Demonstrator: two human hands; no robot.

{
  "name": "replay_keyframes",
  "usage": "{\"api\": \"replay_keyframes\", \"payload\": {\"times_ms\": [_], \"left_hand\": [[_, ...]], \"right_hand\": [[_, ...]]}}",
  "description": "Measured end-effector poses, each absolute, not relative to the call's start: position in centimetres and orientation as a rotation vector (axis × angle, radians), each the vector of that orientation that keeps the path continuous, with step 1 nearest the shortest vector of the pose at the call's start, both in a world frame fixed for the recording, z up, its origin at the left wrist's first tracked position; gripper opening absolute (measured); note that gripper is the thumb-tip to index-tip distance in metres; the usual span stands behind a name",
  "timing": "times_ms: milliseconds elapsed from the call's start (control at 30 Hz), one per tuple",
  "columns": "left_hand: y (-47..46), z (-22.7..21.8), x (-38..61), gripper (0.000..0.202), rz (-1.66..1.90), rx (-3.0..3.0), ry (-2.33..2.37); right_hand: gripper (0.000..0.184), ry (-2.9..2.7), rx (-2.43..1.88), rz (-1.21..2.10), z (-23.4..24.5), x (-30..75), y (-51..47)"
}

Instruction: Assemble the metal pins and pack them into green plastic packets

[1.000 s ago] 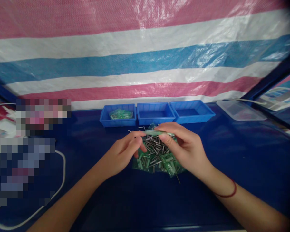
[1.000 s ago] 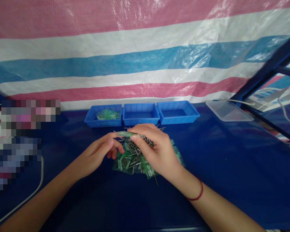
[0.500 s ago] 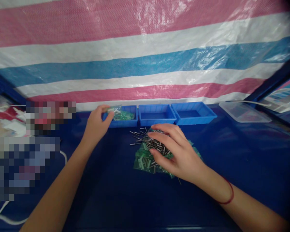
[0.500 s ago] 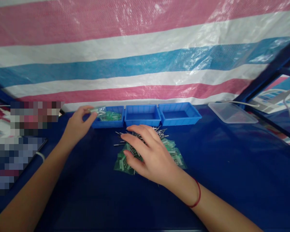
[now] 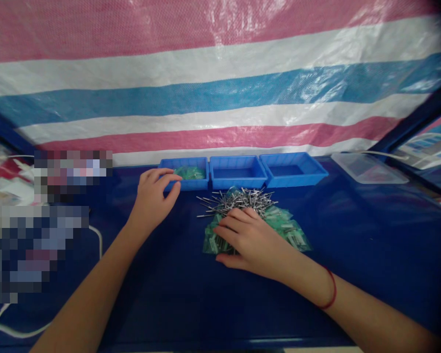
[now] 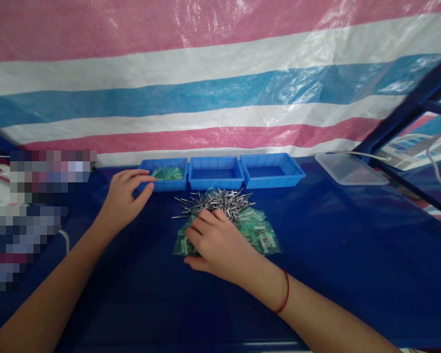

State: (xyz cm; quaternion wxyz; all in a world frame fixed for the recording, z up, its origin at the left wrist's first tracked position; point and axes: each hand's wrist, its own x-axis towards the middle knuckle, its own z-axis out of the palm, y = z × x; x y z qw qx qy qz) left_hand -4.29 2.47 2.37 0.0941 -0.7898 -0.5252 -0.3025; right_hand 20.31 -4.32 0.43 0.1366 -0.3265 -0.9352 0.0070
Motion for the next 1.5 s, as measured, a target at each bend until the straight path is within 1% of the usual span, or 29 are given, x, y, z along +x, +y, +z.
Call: {"api": "replay_keyframes", "payload": {"times_ms": [167,300,400,467,633,733,800,900,967,1033,1133,1167,1233,1300,1367,1400,1467,1500], "left_hand": [[0.6,3.2,-2.5,0.018,-0.958,-2.506,-1.479],[-0.3,3.5,-1.5,0.018,-0.963,-2.732,-1.431],[-0.6,3.4,-1.2,0.02,-0.935,-2.927,-1.415],[-0.7,3.2,-1.1,0.023,-0.93,-3.071,-1.463],[-1.0,2.4,-0.6,0.033,-0.998,-3.432,-1.784],[-1.1,1.9,0.0,0.032,-1.175,-3.528,-2.0],[-1.3,1.7,0.4,0.027,-1.353,-3.512,-2.079],[-1.4,1.8,0.7,0.022,-1.515,-3.357,-2.087],[-1.5,2.0,0.6,0.019,-1.611,-3.132,-1.991],[-1.6,2.2,0.5,0.014,-1.653,-2.903,-1.765],[-1.9,2.6,0.3,0.002,-1.533,-2.803,-1.248],[-2.0,2.8,0.3,0.005,-1.463,-2.817,-1.09],[-2.3,3.0,0.4,0.012,-1.326,-2.845,-0.886],[-2.5,3.1,0.6,0.017,-1.228,-2.86,-0.863],[-2.4,3.0,0.6,0.024,-1.213,-2.861,-1.041],[-2.3,2.9,0.6,0.03,-1.248,-2.861,-1.199],[-1.9,2.6,0.5,0.039,-1.346,-2.932,-1.626],[-1.6,2.4,0.4,0.042,-1.381,-3.018,-1.867]], "right_hand": [[0.016,-2.702,-0.935,-0.071,0.2,20.0,-4.5],[0.013,-2.647,-0.868,-0.106,0.2,19.8,-4.6],[0.013,-2.555,-0.844,-0.055,0.4,19.8,-4.6],[0.012,-2.453,-0.874,0.071,0.6,19.9,-4.6],[0.012,-2.025,-0.948,0.595,0.9,20.2,-4.3],[0.017,-1.853,-0.994,0.848,1.0,20.3,-4.1],[0.019,-1.804,-1.004,0.932,1.0,20.3,-4.1],[0.018,-1.75,-1.019,0.935,1.2,20.5,-4.2],[0.021,-1.676,-1.057,0.961,1.4,20.7,-4.2],[0.03,-1.616,-1.093,1.032,1.7,20.8,-4.3],[0.044,-1.586,-1.08,1.193,2.0,20.7,-4.5],[0.045,-1.566,-1.063,1.265,2.0,20.6,-4.5],[0.041,-1.48,-1.027,1.419,2.0,20.4,-4.5],[0.033,-1.382,-0.998,1.526,2.0,20.3,-4.5],[0.027,-1.347,-0.979,1.486,2.0,20.5,-4.3],[0.026,-1.375,-0.982,1.393,2.0,20.6,-4.2],[0.021,-1.522,-0.995,1.061,2.0,21.1,-4.0],[0.015,-1.631,-0.984,0.851,2.0,21.4,-4.0]]}}
